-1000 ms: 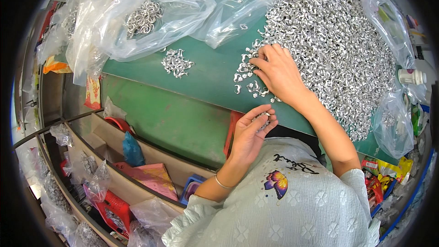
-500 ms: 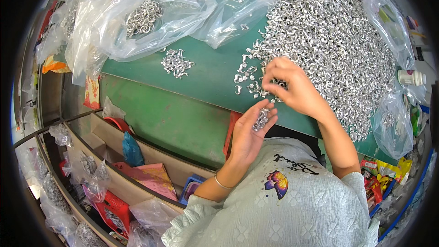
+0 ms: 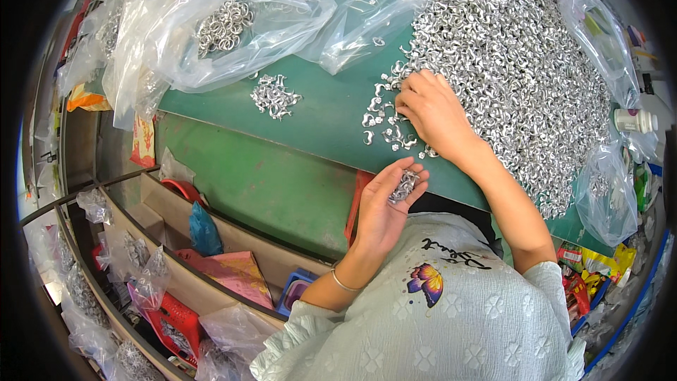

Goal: The person sorts through a large pile of small metal hardware components by hand, picking up individual pieces and grouping them into smaller clusters or plastic bags on a workbench.

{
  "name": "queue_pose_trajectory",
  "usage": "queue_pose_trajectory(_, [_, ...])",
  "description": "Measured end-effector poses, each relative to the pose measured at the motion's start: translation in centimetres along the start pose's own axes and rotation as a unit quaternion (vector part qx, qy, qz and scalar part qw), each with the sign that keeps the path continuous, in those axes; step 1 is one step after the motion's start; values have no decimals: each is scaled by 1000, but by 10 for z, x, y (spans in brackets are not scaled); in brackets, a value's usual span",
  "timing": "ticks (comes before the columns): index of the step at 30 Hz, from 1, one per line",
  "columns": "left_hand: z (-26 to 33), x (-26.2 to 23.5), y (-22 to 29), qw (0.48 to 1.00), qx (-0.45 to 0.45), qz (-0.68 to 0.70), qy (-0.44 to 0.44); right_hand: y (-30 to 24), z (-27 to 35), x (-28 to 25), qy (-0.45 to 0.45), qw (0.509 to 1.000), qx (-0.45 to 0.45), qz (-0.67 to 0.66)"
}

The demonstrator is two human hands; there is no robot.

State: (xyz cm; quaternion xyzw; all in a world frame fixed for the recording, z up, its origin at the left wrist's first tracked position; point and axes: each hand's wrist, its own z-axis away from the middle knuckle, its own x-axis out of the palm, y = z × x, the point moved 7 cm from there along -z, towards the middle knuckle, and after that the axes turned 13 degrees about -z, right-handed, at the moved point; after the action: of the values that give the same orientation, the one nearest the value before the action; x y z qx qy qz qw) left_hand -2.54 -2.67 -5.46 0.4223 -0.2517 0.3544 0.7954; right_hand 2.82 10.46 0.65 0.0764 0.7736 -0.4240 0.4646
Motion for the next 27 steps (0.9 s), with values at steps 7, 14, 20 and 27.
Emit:
queue_pose_trajectory(7, [-1, 2, 13, 995, 52, 51, 63, -16, 13, -13, -79, 971, 18, -224])
queue_pose_trajectory(14, [0, 1, 2, 999, 38, 32, -9, -2, -5, 5, 20, 1000, 12, 4])
queue_pose_trajectory(20, [0, -2, 4, 999, 33, 33, 11, 3, 3, -12, 30, 986, 58, -154])
queue_pose_trajectory(27, [-2, -2, 3, 999, 28, 30, 5, 29, 26, -6, -28, 675, 254, -692])
